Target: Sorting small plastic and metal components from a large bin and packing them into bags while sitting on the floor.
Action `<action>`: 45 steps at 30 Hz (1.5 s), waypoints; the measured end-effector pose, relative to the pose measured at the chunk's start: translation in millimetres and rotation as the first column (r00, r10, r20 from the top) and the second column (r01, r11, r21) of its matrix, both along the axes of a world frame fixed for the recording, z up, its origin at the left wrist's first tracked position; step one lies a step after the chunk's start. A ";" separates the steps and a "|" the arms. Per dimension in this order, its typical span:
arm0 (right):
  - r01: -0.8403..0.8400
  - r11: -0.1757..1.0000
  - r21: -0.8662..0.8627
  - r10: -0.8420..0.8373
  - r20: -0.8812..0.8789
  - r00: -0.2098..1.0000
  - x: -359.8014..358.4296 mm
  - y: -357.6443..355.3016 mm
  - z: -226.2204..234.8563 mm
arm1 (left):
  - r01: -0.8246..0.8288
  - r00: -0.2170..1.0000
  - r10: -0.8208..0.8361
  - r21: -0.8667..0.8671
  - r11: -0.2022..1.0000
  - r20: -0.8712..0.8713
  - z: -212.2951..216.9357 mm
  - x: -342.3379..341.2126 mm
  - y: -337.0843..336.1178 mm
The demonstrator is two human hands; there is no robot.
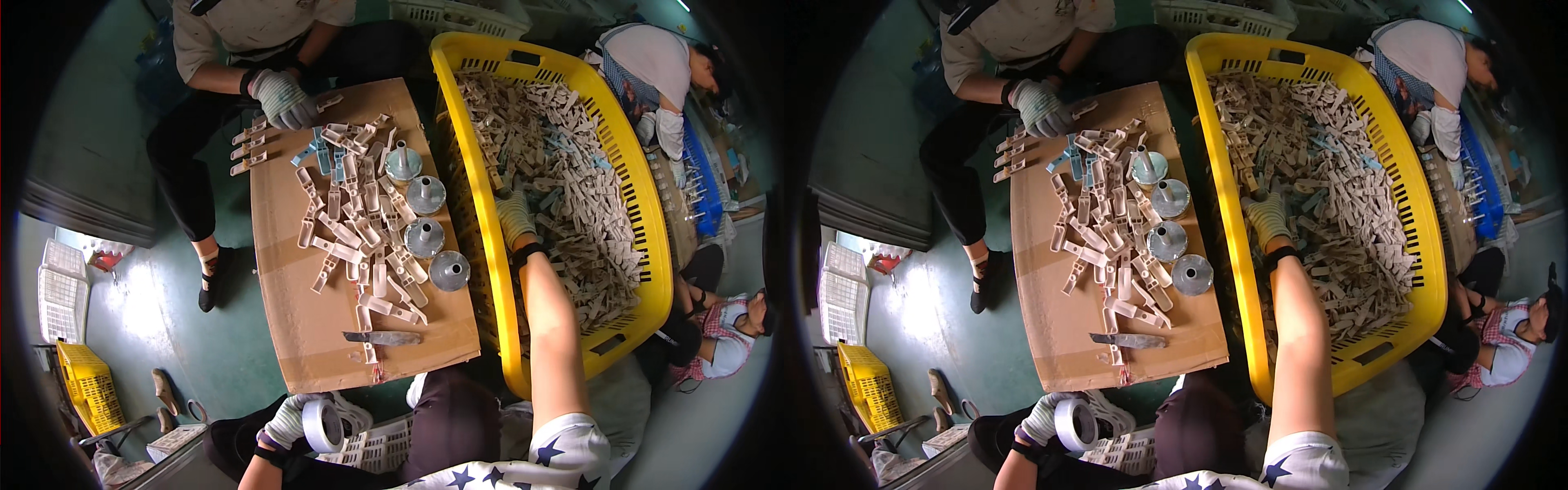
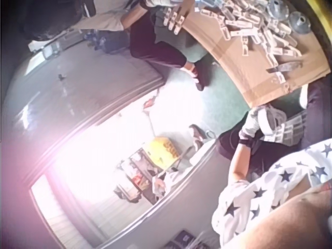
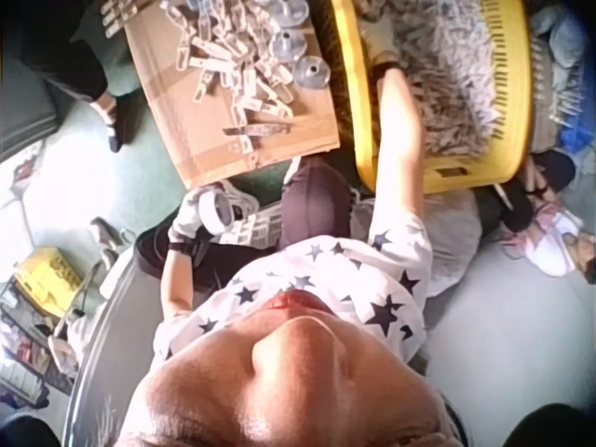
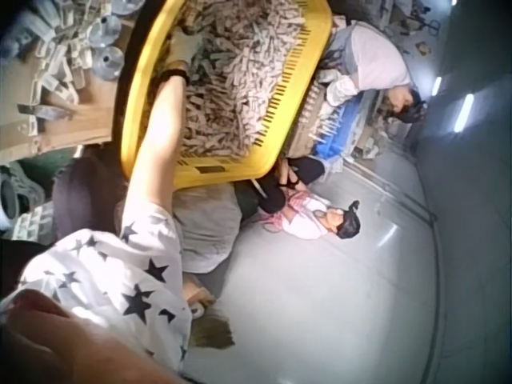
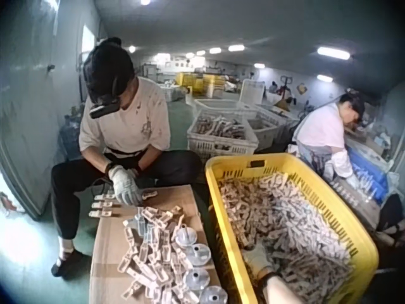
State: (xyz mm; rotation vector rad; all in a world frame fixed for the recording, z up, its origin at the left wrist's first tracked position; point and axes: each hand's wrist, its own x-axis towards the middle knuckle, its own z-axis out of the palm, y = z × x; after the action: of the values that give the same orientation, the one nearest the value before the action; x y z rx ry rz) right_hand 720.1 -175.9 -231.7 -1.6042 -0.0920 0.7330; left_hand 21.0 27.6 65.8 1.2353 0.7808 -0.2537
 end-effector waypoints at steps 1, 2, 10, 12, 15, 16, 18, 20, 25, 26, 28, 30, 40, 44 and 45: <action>0.023 1.000 0.012 -0.023 0.014 1.000 -1.3 -0.8 4.9 | -0.039 0.999 0.037 -0.056 0.998 -0.038 3.2 2.5 0.8; 0.047 0.999 0.024 -0.047 0.031 0.998 -1.8 -2.8 11.3 | -0.037 0.999 0.036 -0.056 0.998 -0.031 0.4 1.4 1.8; 0.171 0.967 0.189 -0.180 0.032 0.983 -67.1 30.6 110.6 | -0.125 0.992 0.119 -0.214 0.969 -0.043 -4.6 -16.4 3.1; 0.035 0.969 -0.246 0.026 0.241 0.970 -105.3 49.4 192.9 | -0.171 0.985 0.165 -0.187 0.967 -0.049 1.7 -24.3 2.2; 0.167 0.986 0.003 -0.165 0.162 0.973 -94.1 23.0 221.7 | -0.154 0.987 0.158 -0.225 0.962 0.000 -10.8 -12.9 -0.5; 0.205 0.978 0.037 -0.209 0.201 0.957 -80.8 12.3 221.6 | -0.142 0.989 0.150 -0.248 0.958 0.014 -14.3 -8.7 -1.7; 0.277 0.943 -0.187 -0.188 0.390 0.902 -9.9 -47.7 218.3 | -0.104 0.988 0.136 -0.333 0.937 0.074 -26.3 20.9 -7.3; 0.196 0.978 -0.074 -0.151 0.398 0.905 -83.6 23.3 249.4 | -0.242 0.968 0.252 -0.308 0.920 -0.008 -11.9 -13.5 -4.3; 0.163 0.981 0.103 -0.184 0.260 0.948 -90.1 25.7 356.6 | -0.340 0.937 0.350 -0.303 0.890 -0.023 -23.4 -8.0 -8.8; 0.079 0.990 0.117 -0.106 0.244 0.964 -93.6 24.1 378.2 | -0.343 0.936 0.351 -0.305 0.889 -0.031 -28.2 -9.9 -9.8; 0.166 0.983 0.078 -0.183 0.388 0.903 -108.0 47.0 424.8 | -0.366 0.924 0.379 -0.386 0.847 -0.044 -27.6 -7.9 -9.8; -0.028 0.984 0.173 -0.035 0.351 0.936 -144.8 77.3 473.8 | -0.369 0.921 0.390 -0.327 0.870 -0.003 -24.3 -12.5 -10.1; -0.498 0.864 0.072 0.374 0.570 0.731 -237.7 253.4 428.4 | -0.185 0.959 0.229 -0.248 0.951 0.165 -11.0 -23.6 -8.5; -0.450 0.874 -0.184 0.480 0.479 0.735 -241.6 267.3 376.0 | -0.046 0.985 0.053 -0.046 0.998 0.166 7.3 -14.8 -5.3; -0.443 0.869 -0.219 0.494 0.416 0.763 -243.7 270.0 371.3 | -0.026 0.986 0.035 -0.059 0.998 0.160 3.2 -16.3 -6.4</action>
State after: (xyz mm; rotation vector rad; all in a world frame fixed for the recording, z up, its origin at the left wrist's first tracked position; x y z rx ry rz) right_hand 476.4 94.1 139.6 -1.8585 -0.8486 0.7256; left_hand 4.7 21.1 69.0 1.1739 0.6482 -0.1473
